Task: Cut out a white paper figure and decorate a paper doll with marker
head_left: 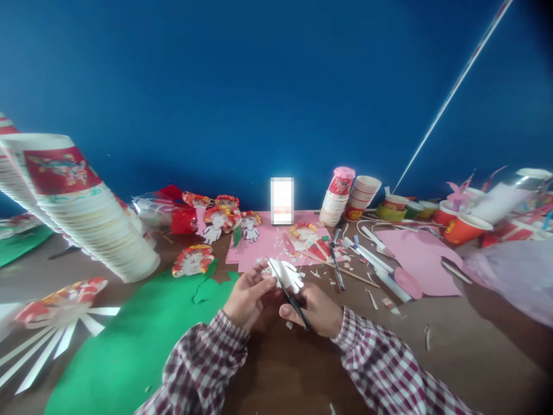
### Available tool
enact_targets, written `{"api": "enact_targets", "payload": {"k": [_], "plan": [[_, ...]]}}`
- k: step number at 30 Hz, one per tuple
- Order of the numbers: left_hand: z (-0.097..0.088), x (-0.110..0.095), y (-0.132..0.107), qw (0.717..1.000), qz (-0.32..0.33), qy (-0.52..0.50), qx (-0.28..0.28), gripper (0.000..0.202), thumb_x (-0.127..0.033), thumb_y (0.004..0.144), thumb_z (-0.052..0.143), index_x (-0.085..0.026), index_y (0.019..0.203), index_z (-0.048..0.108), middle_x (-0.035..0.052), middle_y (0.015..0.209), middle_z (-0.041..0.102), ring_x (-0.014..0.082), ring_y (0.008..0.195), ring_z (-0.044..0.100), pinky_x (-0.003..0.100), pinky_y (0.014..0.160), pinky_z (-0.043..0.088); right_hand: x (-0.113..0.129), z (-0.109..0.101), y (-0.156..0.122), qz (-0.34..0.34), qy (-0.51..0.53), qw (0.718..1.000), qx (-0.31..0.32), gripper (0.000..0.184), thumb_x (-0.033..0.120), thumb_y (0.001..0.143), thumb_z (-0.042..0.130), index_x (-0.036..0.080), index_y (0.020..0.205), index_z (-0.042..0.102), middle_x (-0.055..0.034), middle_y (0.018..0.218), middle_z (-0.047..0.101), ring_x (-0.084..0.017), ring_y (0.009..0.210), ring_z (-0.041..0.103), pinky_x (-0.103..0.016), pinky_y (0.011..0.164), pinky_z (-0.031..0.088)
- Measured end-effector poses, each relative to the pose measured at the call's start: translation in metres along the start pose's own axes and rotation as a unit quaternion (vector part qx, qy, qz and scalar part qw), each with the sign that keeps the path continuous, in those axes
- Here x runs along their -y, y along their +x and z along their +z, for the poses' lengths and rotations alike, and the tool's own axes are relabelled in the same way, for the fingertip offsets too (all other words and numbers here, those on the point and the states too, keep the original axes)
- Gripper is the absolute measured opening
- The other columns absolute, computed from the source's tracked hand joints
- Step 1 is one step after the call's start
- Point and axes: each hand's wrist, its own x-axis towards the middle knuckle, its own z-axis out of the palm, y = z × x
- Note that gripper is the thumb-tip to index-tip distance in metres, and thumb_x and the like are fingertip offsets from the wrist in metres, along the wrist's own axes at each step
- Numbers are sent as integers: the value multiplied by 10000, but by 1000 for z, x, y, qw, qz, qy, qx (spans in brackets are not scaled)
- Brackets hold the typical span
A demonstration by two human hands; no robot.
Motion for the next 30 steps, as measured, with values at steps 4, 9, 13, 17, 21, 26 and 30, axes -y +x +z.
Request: {"api": "enact_targets", "payload": {"k": [4,9,13,17,21,26,30], "plan": [[1,-6,-2,999,24,-5,-29,383,-125,634,737,-177,956,537,-2,760,627,115,651,618,241,625,529,9,-8,-5,0,-90,996,-12,364,498,728,634,136,720,604,-12,614,602,-124,549,533,-201,476,358],[-7,-21,2,993,81,-30,-81,335,-104,614,738,-162,876,536,-21,713,609,90,600,601,192,557,514,20,-17,-10,-2,-196,980,-30,363,458,657,703,194,884,604,13,690,636,-133,601,557,-223,549,359],[-13,-36,3,985,126,-57,-100,259,-87,634,705,-156,822,541,-21,637,597,82,572,595,169,549,505,18,-14,-8,23,-254,965,-64,510,441,539,778,230,941,546,47,686,626,-136,596,557,-230,539,329],[-15,-42,1,984,123,-71,-106,200,-75,660,667,-159,797,549,-11,599,602,92,597,610,173,583,517,15,-10,-7,30,-328,941,-74,592,452,414,824,245,902,561,31,753,625,-174,691,575,-243,570,342],[-14,-39,1,986,113,-63,-109,150,-103,666,674,-149,752,560,-11,587,602,82,564,597,167,563,516,18,-10,-9,17,-362,929,-75,727,490,313,838,240,943,576,-13,862,625,-242,852,568,-275,645,390],[-16,-34,3,987,98,-36,-123,175,-164,634,728,-139,711,573,-32,539,570,77,513,576,176,533,515,21,-6,-10,29,-395,914,-92,776,567,424,783,239,1075,519,-31,814,646,-240,763,598,-278,604,373],[-19,-33,6,985,98,-31,-141,221,-162,598,753,-146,730,577,-42,557,568,67,499,560,178,517,512,20,-1,-10,46,-428,897,-95,526,556,576,721,243,957,537,7,667,630,-194,626,599,-255,522,294]]}}
